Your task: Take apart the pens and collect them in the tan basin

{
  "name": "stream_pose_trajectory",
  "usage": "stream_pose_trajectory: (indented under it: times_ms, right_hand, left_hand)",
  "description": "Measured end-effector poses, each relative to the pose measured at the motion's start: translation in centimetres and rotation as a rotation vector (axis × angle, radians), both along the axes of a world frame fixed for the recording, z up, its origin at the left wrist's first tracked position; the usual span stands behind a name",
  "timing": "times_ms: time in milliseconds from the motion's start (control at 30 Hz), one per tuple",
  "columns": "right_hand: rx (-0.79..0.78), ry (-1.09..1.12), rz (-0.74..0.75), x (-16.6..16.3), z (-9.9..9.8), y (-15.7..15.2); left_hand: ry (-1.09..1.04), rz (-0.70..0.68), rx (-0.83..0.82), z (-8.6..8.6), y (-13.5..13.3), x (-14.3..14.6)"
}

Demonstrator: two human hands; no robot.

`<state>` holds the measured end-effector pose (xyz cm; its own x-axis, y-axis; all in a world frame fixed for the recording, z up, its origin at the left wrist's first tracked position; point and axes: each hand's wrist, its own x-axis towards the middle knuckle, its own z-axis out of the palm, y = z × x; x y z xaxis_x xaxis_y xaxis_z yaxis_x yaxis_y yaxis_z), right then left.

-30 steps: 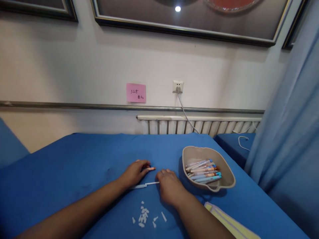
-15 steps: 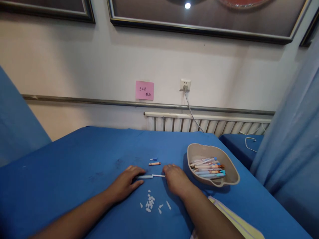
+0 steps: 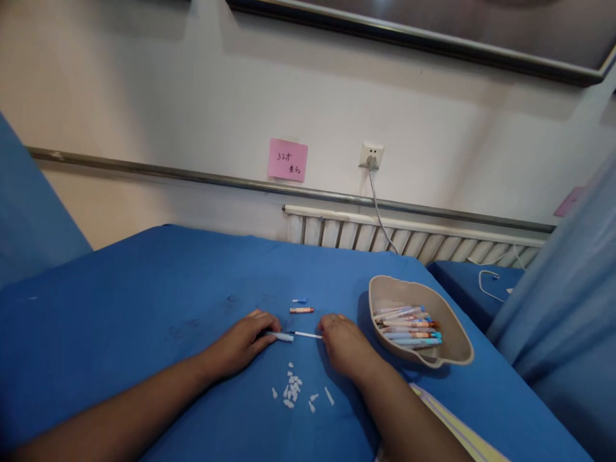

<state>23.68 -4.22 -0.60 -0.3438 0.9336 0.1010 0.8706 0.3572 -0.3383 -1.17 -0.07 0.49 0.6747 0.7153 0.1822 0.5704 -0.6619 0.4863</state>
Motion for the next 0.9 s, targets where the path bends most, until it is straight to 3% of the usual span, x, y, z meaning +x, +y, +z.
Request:
stream_pose_trajectory:
  times_ms: [233, 500, 600, 733, 900]
  right_hand:
    - [-0.004, -0.058, 0.029, -0.97, 0.77, -0.48]
    - [0.015, -0.101, 0.065, -0.73, 0.99, -0.51]
    - [0.021, -0.111, 0.065, -0.74, 0.99, -0.55]
    - [0.018, -0.125, 0.07, -0.69, 0.81, -0.45]
    - [0.009, -0.14, 0.095, -0.34, 0.36, -0.22]
  left_hand:
    - [-0.016, 0.005, -0.021, 0.13, -0.15, 0.22]
    - [-0.185, 0.198, -0.154, 0.18, 0.17, 0.34]
    - [-0.145, 0.234, -0.146, 0.62, 0.14, 0.53]
    - [0.031, 0.175, -0.089, 0.95, -0.07, 0.57]
    - [0.084, 0.067, -0.035, 0.62, 0.06, 0.35]
